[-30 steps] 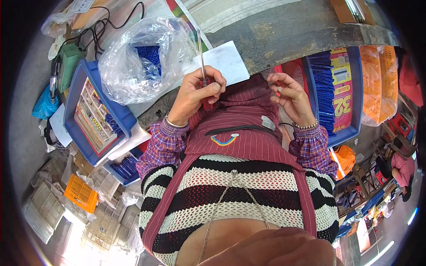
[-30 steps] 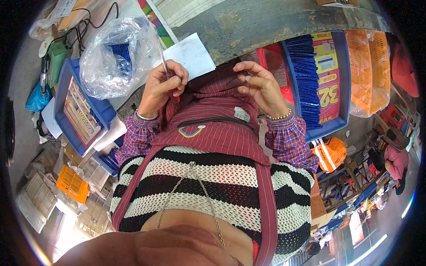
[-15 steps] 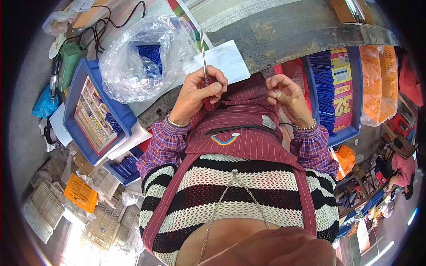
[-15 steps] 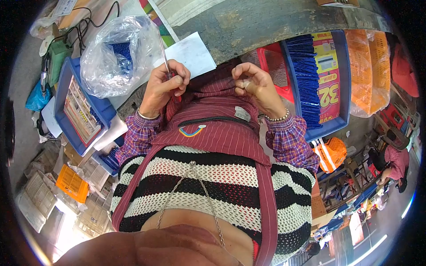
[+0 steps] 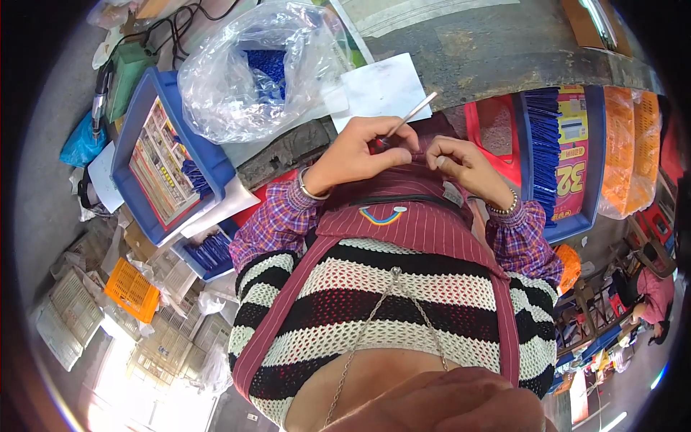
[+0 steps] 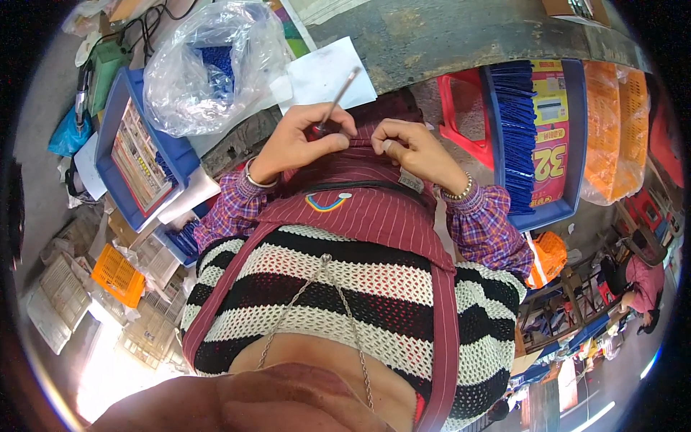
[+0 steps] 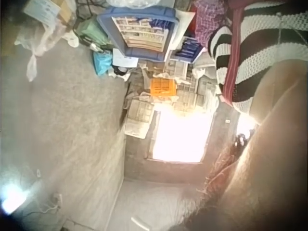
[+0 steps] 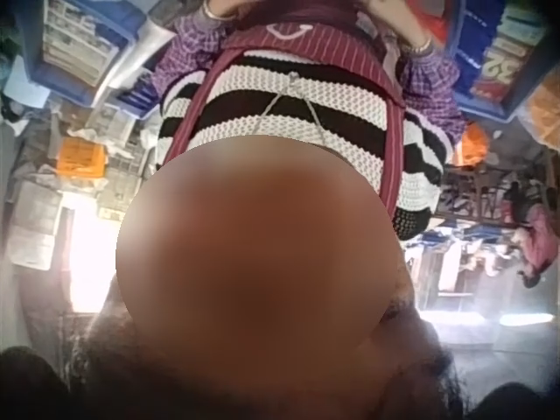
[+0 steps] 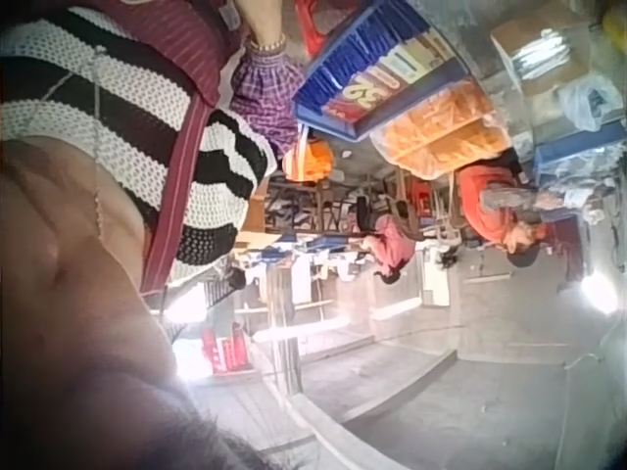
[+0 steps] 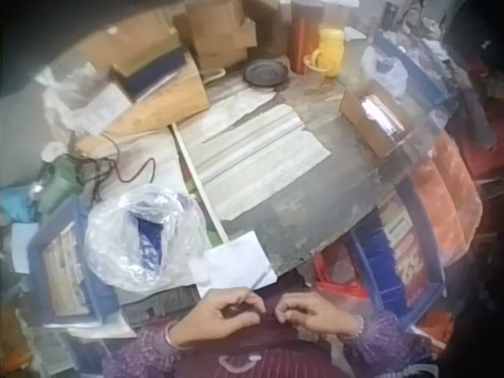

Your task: Sorting and inspecting small blue plastic pen components at a workbench.

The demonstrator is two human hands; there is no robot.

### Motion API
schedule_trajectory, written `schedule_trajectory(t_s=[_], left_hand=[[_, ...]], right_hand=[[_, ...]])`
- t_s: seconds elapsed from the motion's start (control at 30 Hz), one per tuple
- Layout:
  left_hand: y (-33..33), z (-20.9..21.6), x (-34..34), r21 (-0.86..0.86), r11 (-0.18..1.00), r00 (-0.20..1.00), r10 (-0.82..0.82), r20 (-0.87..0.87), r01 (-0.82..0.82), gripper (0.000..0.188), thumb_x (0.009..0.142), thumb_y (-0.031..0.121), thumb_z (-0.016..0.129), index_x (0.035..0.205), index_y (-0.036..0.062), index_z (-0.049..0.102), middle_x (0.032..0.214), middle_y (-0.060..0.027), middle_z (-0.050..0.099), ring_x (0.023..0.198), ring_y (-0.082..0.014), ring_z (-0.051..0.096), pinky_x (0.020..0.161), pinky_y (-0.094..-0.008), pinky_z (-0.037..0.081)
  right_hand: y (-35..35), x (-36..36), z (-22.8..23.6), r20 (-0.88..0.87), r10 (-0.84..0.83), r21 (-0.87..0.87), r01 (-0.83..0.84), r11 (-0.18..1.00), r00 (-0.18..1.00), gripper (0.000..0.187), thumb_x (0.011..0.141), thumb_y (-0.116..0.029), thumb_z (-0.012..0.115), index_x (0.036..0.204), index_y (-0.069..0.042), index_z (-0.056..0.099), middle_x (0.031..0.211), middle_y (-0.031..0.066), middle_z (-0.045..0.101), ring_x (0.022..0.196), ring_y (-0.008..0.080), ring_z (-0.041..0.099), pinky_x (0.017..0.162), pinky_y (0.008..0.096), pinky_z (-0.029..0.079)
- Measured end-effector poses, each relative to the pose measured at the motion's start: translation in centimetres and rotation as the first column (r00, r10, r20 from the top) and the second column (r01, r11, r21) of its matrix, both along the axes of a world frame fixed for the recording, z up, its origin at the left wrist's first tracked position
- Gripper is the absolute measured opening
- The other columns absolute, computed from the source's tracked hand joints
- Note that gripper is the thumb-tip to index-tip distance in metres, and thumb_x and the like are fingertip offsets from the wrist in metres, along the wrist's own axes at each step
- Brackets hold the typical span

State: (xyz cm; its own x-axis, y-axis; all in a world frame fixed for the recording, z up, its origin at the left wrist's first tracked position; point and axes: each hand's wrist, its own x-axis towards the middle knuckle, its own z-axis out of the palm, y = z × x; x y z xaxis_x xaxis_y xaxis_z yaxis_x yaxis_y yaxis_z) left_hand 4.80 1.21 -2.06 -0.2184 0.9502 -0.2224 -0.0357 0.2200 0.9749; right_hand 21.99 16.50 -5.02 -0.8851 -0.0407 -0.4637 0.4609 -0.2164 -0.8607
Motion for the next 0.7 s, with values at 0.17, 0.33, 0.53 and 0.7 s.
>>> schedule_trajectory(t_s=[0.17,0.33,0.53,0.7], left_hand=[[0.0,0.0,0.6,0.037,0.990,0.982,-0.132,-0.135,0.138,0.014,0.073,0.006,0.066,0.085,0.0007,0.062,0.079,-0.0064,0.063,0.070,-0.0145,0.058,0.064,-0.0261,0.044],[0.1,-0.5,1.7,0.071,0.984,0.944,-0.135,-0.301,0.164,0.017,0.069,0.007,0.069,0.082,0.0008,0.060,0.072,-0.0107,0.058,0.064,-0.0227,0.057,0.059,-0.0295,0.044],[0.1,-0.8,1.7,0.061,0.988,0.939,-0.117,-0.324,0.144,0.018,0.068,0.008,0.069,0.082,0.0009,0.060,0.073,-0.0109,0.058,0.064,-0.0239,0.058,0.058,-0.0306,0.045],[-0.1,-1.0,1.5,0.065,0.987,0.929,-0.113,-0.351,0.145,0.019,0.067,0.007,0.069,0.083,0.0009,0.060,0.074,-0.0106,0.059,0.066,-0.0249,0.058,0.060,-0.0305,0.045]], right_hand=[[-0.7,-0.5,-0.1,0.046,0.017,-0.109,-0.012,0.994,0.999,0.011,0.085,-0.004,0.049,0.091,0.000,0.058,0.078,-0.0007,0.057,0.063,0.0058,0.051,0.056,0.0201,0.042],[-1.4,-0.3,0.1,0.192,0.017,-0.186,0.019,0.982,0.981,0.025,0.087,-0.009,0.054,0.111,-0.001,0.056,0.079,0.0002,0.059,0.061,0.0057,0.054,0.054,0.0187,0.044],[-1.1,-0.3,0.5,0.219,0.031,-0.291,0.035,0.956,0.975,0.031,0.087,-0.010,0.055,0.116,0.000,0.053,0.081,0.0008,0.059,0.062,0.0060,0.054,0.054,0.0185,0.045],[-1.6,-1.0,1.0,0.234,0.025,-0.223,0.028,0.974,0.972,0.031,0.086,-0.009,0.056,0.115,0.000,0.053,0.081,0.0010,0.059,0.060,0.0059,0.053,0.052,0.0184,0.044]])
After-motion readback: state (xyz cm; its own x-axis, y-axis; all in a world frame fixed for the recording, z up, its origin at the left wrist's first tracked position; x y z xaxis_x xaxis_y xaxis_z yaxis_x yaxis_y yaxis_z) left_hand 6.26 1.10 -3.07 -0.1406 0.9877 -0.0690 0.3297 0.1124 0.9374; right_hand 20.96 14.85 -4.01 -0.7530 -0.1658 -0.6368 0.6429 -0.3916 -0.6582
